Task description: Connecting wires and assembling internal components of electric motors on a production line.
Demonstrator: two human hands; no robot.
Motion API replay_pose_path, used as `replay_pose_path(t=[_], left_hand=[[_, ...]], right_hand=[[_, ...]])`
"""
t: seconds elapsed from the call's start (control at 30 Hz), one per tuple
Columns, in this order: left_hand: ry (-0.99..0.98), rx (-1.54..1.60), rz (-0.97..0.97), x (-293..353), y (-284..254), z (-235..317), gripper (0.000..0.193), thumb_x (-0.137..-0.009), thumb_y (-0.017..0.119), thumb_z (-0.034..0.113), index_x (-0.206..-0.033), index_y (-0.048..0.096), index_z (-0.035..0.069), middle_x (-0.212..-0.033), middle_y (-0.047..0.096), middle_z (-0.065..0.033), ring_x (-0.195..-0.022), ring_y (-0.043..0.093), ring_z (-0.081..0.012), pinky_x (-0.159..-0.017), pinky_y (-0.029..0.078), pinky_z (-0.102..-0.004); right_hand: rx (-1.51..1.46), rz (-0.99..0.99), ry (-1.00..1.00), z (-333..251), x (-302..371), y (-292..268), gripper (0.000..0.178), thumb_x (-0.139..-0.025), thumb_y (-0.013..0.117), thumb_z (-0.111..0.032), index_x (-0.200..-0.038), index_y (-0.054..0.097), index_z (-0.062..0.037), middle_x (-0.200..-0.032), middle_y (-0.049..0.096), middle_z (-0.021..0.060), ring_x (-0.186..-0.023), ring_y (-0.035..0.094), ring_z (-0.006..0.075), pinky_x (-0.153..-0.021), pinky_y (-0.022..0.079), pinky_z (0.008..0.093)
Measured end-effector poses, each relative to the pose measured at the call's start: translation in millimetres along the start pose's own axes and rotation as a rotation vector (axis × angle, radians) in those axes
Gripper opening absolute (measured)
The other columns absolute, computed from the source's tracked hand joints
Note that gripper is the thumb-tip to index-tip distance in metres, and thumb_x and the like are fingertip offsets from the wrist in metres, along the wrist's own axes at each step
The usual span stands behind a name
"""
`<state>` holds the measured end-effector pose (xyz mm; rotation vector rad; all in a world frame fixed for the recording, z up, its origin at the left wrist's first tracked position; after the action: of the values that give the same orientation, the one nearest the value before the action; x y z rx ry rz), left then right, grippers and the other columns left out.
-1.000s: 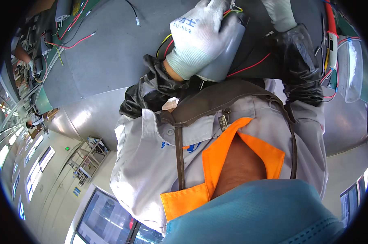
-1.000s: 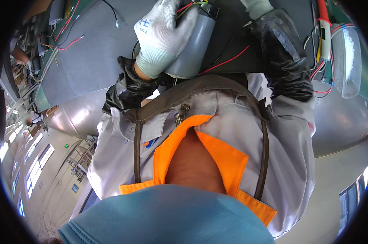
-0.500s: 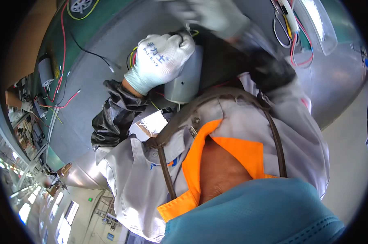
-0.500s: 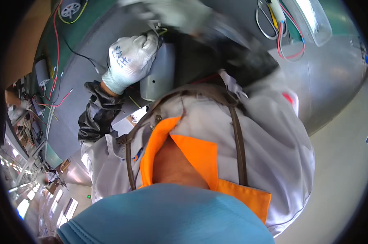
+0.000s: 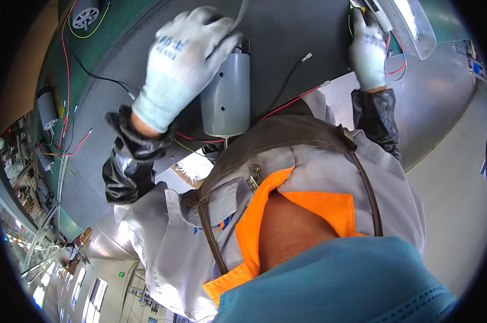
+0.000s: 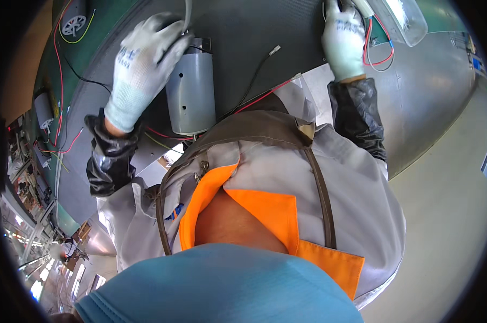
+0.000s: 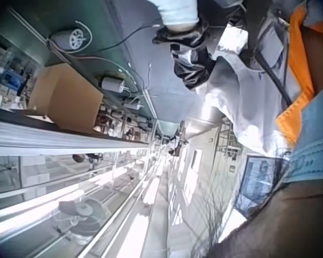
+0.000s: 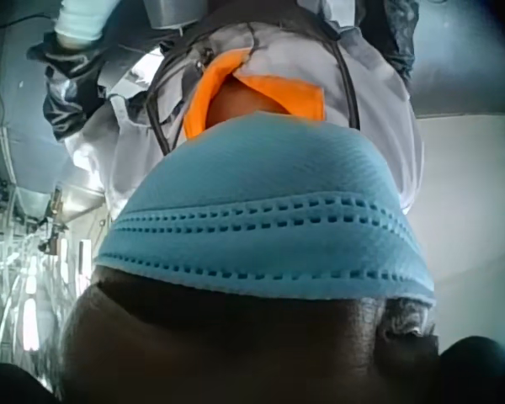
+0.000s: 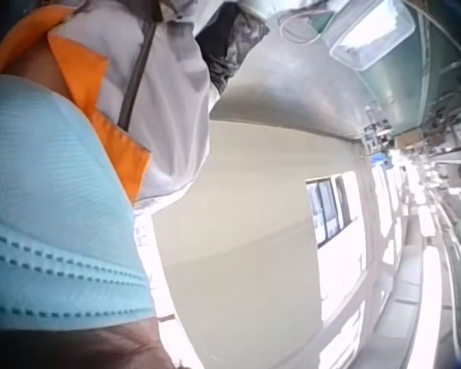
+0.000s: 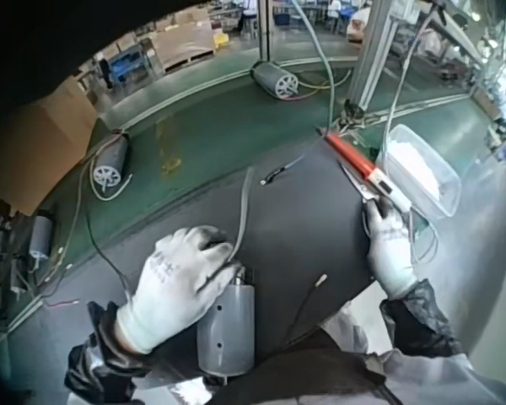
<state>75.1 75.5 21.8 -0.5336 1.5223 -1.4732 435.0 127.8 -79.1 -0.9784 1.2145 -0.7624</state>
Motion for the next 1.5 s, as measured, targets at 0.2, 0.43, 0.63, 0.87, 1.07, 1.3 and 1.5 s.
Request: replay_pose_path(t=[0.2,0.43,0.63,0.87,1.07,1.3,1.5], left_hand=[[-0.624,1.15,-0.179,-6,-12,-19,0.03,-0.097,0.07,0.026,-0.113,0.067,0.001,-0.095,0.071,-0.0032,-0.077,0.064,-0.0123,-0.072,0.053,-0.03],[0.027,0.563,0.215,23,7,-66,0.041,-0.088,0.073,0.002,-0.126,0.062,-0.006,-0.114,0.071,-0.0222,-0.106,0.069,-0.0356,-0.093,0.055,-0.0376],[-0.105,1.029,0.158,22,17,-61,0.046,-0.089,0.069,-0.007,-0.133,0.056,-0.008,-0.117,0.072,-0.0152,-0.105,0.07,-0.0215,-0.098,0.055,-0.0329],[-0.562,2.06,0.117,23,34,-68,0.028,-0.103,0.057,0.009,-0.128,0.062,-0.003,-0.115,0.072,-0.0132,-0.101,0.07,-0.02,-0.093,0.058,-0.035],[-0.8,1.829,0.311,29,16,-53,0.032,-0.108,0.051,0.021,-0.123,0.065,-0.004,-0.109,0.073,-0.0132,-0.098,0.07,-0.0194,-0.088,0.057,-0.0362],[0.018,1.295,0.004,114,-57,-65,0.075,-0.091,0.07,0.055,-0.136,0.06,-0.004,-0.129,0.064,-0.0213,-0.121,0.062,-0.0343,-0.105,0.046,-0.0436],[-0.326,0.375,0.171,134,14,26,0.065,-0.082,0.077,0.05,-0.13,0.066,0.008,-0.117,0.063,-0.0193,-0.105,0.064,-0.0373,-0.088,0.053,-0.0476]], right_hand=[[-0.48,-0.229,-0.071,-44,60,-57,0.066,-0.086,0.063,0.006,-0.149,0.048,-0.0096,-0.141,0.055,0.0231,-0.126,0.055,0.0424,-0.101,0.05,0.0483],[-0.642,-0.484,0.026,7,57,-61,0.073,-0.085,0.067,0.008,-0.153,0.046,-0.0088,-0.143,0.056,0.0214,-0.117,0.065,0.0289,-0.093,0.055,0.0378],[-1.518,-0.784,0.024,-43,3,-81,0.058,-0.101,0.065,-0.021,-0.153,0.045,-0.0038,-0.117,0.065,0.0089,-0.082,0.063,0.0103,-0.073,0.052,0.0255],[-0.99,-0.792,-0.46,-107,-28,-80,0.067,-0.091,0.077,-0.041,-0.143,0.053,-0.0053,-0.107,0.068,0.0158,-0.089,0.068,0.0186,-0.078,0.054,0.0331],[-0.717,-0.704,-0.441,-110,-31,-93,0.055,-0.094,0.075,-0.021,-0.145,0.057,-0.0126,-0.096,0.071,0.0072,-0.073,0.062,0.0074,-0.067,0.051,0.0243],[-0.345,-0.32,-0.39,-51,-47,-69,0.052,-0.098,0.071,-0.028,-0.143,0.057,-0.0068,-0.101,0.074,0.0157,-0.083,0.072,0.0266,-0.076,0.054,0.0366],[-1.375,-1.458,0.169,-136,-9,-58,0.06,-0.096,0.076,-0.029,-0.136,0.057,0.0104,-0.1,0.072,0.0063,-0.085,0.066,0.008,-0.077,0.056,0.0232]])
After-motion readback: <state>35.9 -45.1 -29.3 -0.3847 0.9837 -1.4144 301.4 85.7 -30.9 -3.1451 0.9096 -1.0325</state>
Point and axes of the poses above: each hand's wrist, its own x-axis away from the middle knuckle, its own y-axis out of the palm, z = x × y, the point moved 1 cm from there along -x, towards the middle knuckle
